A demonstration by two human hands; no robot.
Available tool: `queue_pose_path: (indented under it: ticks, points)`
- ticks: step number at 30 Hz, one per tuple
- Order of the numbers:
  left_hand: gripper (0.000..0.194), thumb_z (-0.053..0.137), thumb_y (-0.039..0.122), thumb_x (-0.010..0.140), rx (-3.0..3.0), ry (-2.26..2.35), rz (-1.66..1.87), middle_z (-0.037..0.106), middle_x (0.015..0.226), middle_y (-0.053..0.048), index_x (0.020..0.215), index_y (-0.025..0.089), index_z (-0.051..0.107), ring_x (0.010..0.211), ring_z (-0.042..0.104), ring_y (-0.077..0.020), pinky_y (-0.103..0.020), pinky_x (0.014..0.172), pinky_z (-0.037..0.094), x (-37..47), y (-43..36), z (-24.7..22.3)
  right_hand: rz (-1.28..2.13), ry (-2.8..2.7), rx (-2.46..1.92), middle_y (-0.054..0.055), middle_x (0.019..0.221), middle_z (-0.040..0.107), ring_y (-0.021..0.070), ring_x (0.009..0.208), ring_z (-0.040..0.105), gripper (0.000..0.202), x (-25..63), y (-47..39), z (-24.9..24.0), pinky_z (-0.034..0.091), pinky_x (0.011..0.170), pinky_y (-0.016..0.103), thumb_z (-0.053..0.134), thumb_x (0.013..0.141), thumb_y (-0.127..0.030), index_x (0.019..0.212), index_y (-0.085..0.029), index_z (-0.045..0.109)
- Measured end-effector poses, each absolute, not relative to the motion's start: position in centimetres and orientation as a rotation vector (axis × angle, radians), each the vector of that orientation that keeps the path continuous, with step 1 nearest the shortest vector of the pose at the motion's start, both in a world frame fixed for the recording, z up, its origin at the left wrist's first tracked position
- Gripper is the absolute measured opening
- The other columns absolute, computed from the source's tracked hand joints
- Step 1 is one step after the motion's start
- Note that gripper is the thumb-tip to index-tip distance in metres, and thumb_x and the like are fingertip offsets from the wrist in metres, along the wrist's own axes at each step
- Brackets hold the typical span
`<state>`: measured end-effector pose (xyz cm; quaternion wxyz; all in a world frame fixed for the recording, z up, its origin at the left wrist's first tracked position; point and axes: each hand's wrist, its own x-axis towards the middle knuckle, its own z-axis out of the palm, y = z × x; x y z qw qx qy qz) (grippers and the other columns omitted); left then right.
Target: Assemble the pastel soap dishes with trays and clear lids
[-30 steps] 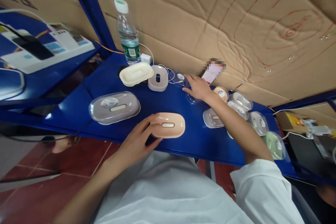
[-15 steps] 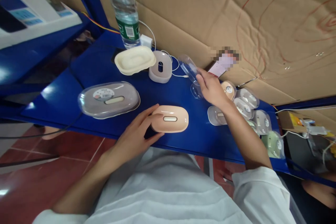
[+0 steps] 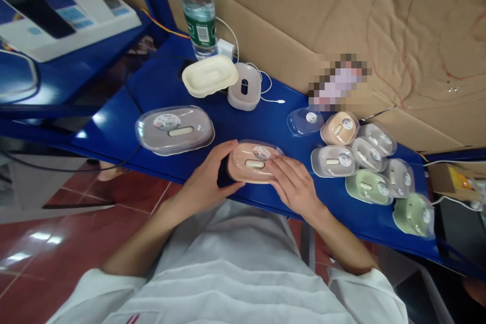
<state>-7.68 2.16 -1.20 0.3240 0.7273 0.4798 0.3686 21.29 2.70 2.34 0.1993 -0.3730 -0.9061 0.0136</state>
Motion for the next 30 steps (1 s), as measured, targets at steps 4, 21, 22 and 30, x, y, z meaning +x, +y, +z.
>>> queue_pose_path:
  ticks: [4,21,22,30]
  points:
    - [0.069,0.078,0.041,0.098,1.995,1.217,0.921,0.048,0.166,-0.012,0.158,0.032,0.046,0.156,0.051,-0.032,-0.055,0.127,0.049,-8.0,2.3,-1.1,-0.002,-2.572,-0.962,0.009,0.145,0.075,0.0271,0.135,0.073,0.044,21.4,2.9,2.0,0.059,0.116,0.046,0.063,0.111,-0.029,0.155,-0.028,0.065]
    - [0.052,0.079,0.047,0.097,2.132,1.148,0.884,0.054,0.164,-0.017,0.137,0.024,0.056,0.148,0.059,-0.0349,-0.056,0.118,0.054,-8.0,2.1,-1.7,-0.148,-2.619,-0.776,0.008,0.148,0.074,0.0257,0.151,0.06,0.058,23.1,1.0,0.8,0.045,0.133,0.053,0.077,0.104,-0.025,0.159,-0.029,0.059]
    - [0.053,0.08,0.047,0.096,2.138,1.144,0.882,0.055,0.163,-0.016,0.137,0.024,0.057,0.147,0.059,-0.0348,-0.056,0.118,0.053,-8.0,2.0,-1.7,-0.116,-2.602,-0.797,0.008,0.148,0.074,0.0271,0.153,0.058,0.06,23.1,0.8,0.7,0.043,0.134,0.056,0.078,0.103,-0.026,0.16,-0.029,0.058]
    - [0.063,0.079,0.05,0.098,2.305,0.943,0.709,0.052,0.168,-0.016,0.151,0.025,0.054,0.154,0.053,-0.0354,-0.06,0.128,0.044,-7.1,0.8,-1.2,0.285,-2.498,-1.15,0.015,0.176,0.039,0.0377,0.168,0.033,0.078,24.4,-4.3,0.9,0.05,0.127,0.061,0.078,0.102,-0.039,0.171,-0.034,0.042]
